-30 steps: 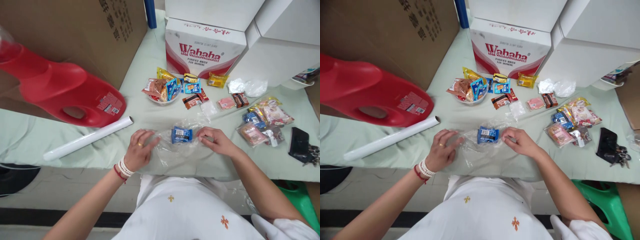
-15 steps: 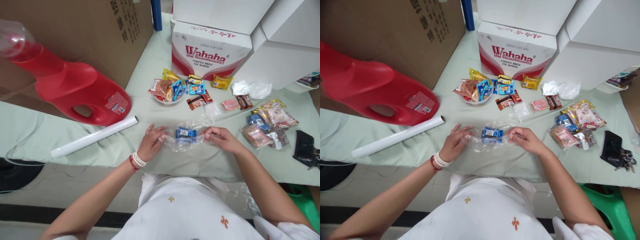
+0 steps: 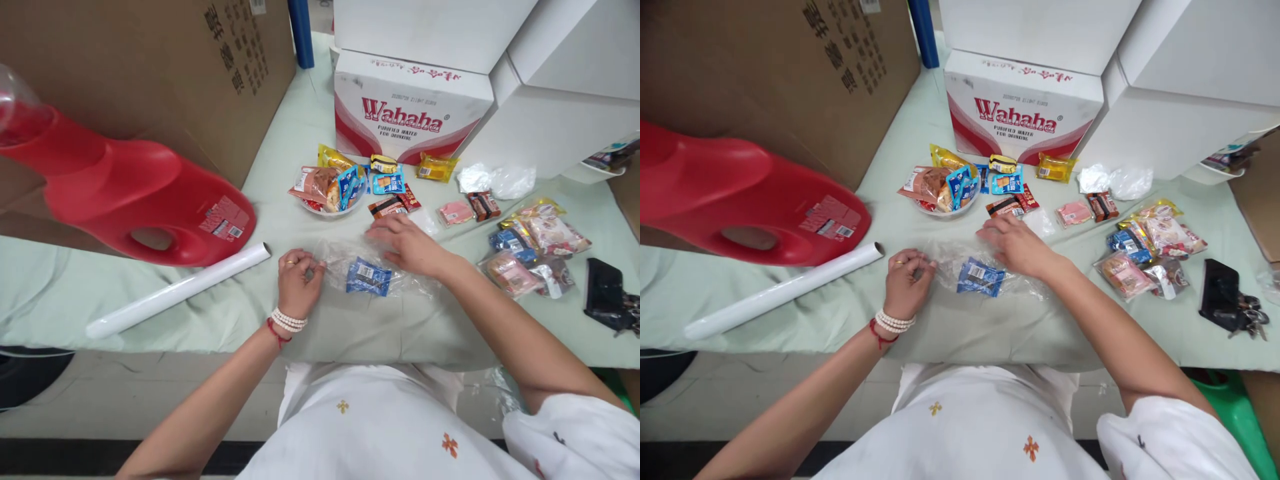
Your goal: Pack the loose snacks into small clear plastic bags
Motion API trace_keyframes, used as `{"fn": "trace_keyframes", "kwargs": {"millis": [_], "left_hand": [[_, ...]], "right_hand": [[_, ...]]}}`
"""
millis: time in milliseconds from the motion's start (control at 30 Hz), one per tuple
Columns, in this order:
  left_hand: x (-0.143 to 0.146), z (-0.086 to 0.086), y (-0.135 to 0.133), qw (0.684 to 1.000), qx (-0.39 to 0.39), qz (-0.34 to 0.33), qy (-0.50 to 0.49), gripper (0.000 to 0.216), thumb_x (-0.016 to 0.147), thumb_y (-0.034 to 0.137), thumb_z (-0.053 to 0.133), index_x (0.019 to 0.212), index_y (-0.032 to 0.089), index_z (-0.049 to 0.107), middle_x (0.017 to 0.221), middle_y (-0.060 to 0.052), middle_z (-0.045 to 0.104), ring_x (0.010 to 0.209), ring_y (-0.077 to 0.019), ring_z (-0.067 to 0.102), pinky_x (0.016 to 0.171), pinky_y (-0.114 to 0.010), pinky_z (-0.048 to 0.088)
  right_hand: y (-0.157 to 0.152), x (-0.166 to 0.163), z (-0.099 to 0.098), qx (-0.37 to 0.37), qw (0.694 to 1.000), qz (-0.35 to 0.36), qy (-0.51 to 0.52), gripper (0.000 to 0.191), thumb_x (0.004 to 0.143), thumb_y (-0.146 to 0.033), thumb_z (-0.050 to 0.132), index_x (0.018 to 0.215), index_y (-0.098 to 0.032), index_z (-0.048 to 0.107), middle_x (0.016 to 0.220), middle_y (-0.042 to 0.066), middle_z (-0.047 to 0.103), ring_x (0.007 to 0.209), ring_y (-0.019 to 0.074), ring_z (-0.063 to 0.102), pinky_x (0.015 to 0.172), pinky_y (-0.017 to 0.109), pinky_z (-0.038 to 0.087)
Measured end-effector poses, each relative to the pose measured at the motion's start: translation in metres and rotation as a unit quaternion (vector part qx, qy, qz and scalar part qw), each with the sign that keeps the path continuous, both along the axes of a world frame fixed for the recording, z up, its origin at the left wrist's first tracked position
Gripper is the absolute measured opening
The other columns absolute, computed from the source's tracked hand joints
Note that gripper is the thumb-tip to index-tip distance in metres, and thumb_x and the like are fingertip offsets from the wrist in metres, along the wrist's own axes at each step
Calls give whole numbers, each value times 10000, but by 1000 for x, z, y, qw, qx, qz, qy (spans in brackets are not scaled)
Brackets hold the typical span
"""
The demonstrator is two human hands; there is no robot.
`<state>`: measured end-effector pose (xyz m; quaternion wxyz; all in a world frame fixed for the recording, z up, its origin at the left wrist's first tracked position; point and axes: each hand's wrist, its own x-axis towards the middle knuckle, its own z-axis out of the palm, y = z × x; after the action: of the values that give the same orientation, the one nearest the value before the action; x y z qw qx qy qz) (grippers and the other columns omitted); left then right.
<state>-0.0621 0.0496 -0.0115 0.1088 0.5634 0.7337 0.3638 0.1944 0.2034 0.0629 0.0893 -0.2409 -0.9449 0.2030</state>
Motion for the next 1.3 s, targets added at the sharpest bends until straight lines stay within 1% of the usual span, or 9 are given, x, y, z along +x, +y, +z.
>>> {"fn": "trace_keyframes", "kwargs": {"millis": [100,233,433,533,767,967,1067,1167,1300], "left_hand": [[0,2,0,1000,3,11,-7,186,886,346,608,745,225,622,1002,-90,684,1145,-288,607,1085,-519,438],[0,1,3,1000,-9,26,-14,116,851,282,600,746,235,588,1051,-93,664,1201,-298,576,1111,-535,414],[-1,8,9,995,4,96,14,160,823,289,635,962,211,623,1169,-129,574,1255,-338,496,1128,-590,377],[9,24,-1,988,57,115,88,270,870,276,621,1127,198,654,1202,-148,562,1243,-347,475,1114,-597,343],[46,39,1,964,-70,-179,181,350,978,286,512,1244,323,737,921,-110,688,960,-304,547,890,-503,380],[57,33,16,959,-115,-178,189,396,987,258,467,1284,274,729,911,-142,721,976,-329,567,842,-502,400],[58,32,14,962,-117,-166,185,349,985,238,463,1092,238,795,858,-152,721,980,-341,583,837,-514,415],[48,25,11,968,-125,-162,148,274,935,226,532,849,215,792,808,-142,717,981,-340,599,831,-507,444],[19,14,6,992,-66,-105,-11,263,884,190,506,947,232,758,866,-70,718,932,-262,618,858,-433,505]], "right_hand": [[19,-32,-9,-49,996,70,16,332,880,-228,676,1203,-224,756,1416,128,617,1349,330,470,1146,549,360],[37,-57,-11,-170,981,97,0,196,941,-279,600,987,-184,766,1133,97,720,1030,217,639,981,365,462],[45,-72,-9,-269,949,-75,-147,393,1008,-427,489,754,-174,649,615,15,640,605,148,560,680,271,418],[43,-74,-12,-291,932,-132,-169,456,1016,-522,488,731,-189,613,564,8,607,557,143,546,652,269,410],[38,-76,-8,-194,957,-160,-147,442,1021,-479,505,709,-187,614,663,17,600,633,140,504,617,259,342],[-5,-70,7,-74,971,-192,-120,445,1074,-394,392,824,-170,686,771,73,655,722,184,558,651,289,332],[-51,-64,9,-30,979,-148,-136,407,1086,-368,372,975,-189,720,896,90,669,736,191,583,645,294,351],[-93,-55,-1,-2,980,-108,-168,365,1058,-259,422,1331,-190,655,1049,130,669,829,234,618,661,312,418],[-117,-39,-21,29,987,-69,-139,571,971,-83,453,1523,-213,524,1141,143,652,978,273,594,828,362,510]]}}
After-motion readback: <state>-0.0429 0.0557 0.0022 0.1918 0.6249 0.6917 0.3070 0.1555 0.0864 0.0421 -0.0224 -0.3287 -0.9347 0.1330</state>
